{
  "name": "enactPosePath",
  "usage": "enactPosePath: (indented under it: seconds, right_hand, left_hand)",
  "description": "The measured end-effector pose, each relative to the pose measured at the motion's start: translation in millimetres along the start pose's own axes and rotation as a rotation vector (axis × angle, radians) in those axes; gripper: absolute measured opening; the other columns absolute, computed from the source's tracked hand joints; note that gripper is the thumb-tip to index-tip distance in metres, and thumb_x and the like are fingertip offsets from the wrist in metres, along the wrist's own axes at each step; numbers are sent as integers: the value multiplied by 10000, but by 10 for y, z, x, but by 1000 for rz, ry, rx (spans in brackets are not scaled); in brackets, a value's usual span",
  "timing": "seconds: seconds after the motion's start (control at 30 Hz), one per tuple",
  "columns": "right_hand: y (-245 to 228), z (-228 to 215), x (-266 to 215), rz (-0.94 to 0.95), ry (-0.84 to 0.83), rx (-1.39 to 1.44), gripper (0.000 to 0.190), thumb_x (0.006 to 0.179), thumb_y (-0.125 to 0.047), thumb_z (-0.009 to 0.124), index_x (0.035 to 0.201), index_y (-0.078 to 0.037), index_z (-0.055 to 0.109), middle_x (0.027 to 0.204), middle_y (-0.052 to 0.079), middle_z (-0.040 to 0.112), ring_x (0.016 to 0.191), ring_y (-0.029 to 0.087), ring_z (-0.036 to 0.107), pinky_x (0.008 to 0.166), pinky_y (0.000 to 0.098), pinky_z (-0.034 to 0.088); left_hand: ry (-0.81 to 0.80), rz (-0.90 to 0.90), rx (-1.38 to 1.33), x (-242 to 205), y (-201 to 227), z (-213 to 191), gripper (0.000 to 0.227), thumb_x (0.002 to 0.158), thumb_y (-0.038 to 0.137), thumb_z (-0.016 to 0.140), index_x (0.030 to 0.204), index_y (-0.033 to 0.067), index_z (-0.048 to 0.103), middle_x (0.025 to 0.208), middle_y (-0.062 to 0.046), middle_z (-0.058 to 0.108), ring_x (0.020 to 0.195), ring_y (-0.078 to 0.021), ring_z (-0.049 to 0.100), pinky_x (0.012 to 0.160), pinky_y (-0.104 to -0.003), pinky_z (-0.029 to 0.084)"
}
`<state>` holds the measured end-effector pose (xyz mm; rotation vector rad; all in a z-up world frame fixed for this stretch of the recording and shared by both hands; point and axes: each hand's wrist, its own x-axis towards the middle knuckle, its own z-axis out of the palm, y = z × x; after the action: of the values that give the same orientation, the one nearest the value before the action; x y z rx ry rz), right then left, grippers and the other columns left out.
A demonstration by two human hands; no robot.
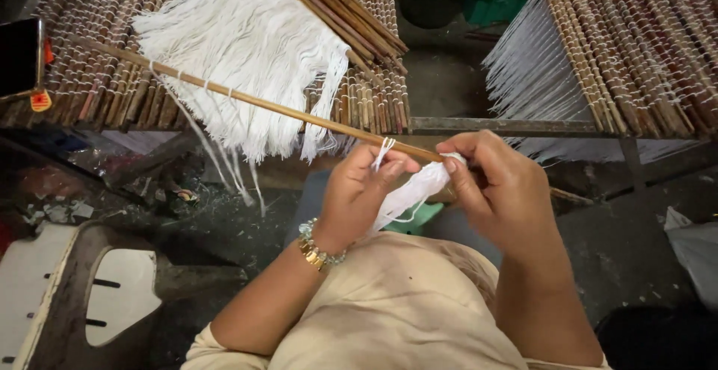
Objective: A person is manually assembling a mop by wrapping and securing bundles of white thread onto a wooden stick using a continuous cord.
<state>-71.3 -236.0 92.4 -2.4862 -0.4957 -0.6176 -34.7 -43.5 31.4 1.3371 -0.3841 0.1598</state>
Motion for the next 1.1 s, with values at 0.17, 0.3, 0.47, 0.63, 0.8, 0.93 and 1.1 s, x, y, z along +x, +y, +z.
enactPosePath:
  seconds: [0.17, 0.3, 0.47, 0.63, 0.8, 0.93, 1.1]
  right_hand:
    - [15, 60, 19, -17, 9, 29, 92, 986, -204, 691, 994, -116, 714, 925, 26, 742, 777, 329, 706, 666, 380, 546]
    - [3, 37, 12, -4, -7, 24, 107, 984, -198, 657, 1033, -130, 724, 916, 35, 747, 780, 326, 713, 661, 392, 554]
    - [56, 51, -16, 30, 9, 28, 127, 987, -220, 625, 1016, -135, 715, 903, 22, 741, 765, 324, 707, 654, 378, 545]
    - [65, -19, 3, 54, -2, 10, 148, 928, -255, 726, 998, -126, 737, 849, 46, 733, 757, 350, 711, 651, 399, 548]
    - [49, -33, 20, 129, -16, -13, 150, 893, -259, 787, 978, -136, 777, 778, 54, 735, 685, 310, 714, 608, 373, 539]
    - [23, 5, 26, 146, 5, 12, 144, 896, -240, 777, 988, -131, 780, 746, 64, 714, 653, 313, 695, 580, 362, 528]
    - [27, -8, 32, 129, 6, -19, 149, 872, -250, 801, 979, -146, 789, 738, 53, 720, 664, 297, 705, 583, 349, 535]
  left_hand:
    - [-51, 107, 182, -51, -268, 16, 201, 887, 232, 808, 931, 58, 718, 895, -165, 695, 869, -326, 707, 802, -395, 545]
    - [-12, 87, 73, -36, -148, 27, 133, 946, 206, 751, 957, 79, 790, 865, -108, 696, 839, -196, 690, 814, -338, 560]
    - [16, 73, -41, -59, -248, -105, 185, 992, 191, 668, 1040, 25, 734, 889, -140, 703, 852, -169, 666, 833, -339, 559]
    - [-189, -11, -288, -16, -190, -321, 507, 1013, 138, 594, 1443, -65, 417, 990, -189, 714, 755, -144, 673, 762, -276, 561]
    - [196, -21, 98, 2, 6, -360, 187, 1018, 170, 627, 940, 15, 697, 901, -136, 744, 893, -156, 633, 885, -367, 542]
    - [108, -39, -166, 40, -204, -378, 157, 1016, 145, 612, 1130, 43, 649, 1063, -134, 775, 1029, -160, 704, 959, -326, 555]
    - [128, -95, -218, 16, -371, -405, 156, 929, 52, 731, 1019, -5, 616, 921, -151, 769, 883, -166, 728, 844, -290, 600]
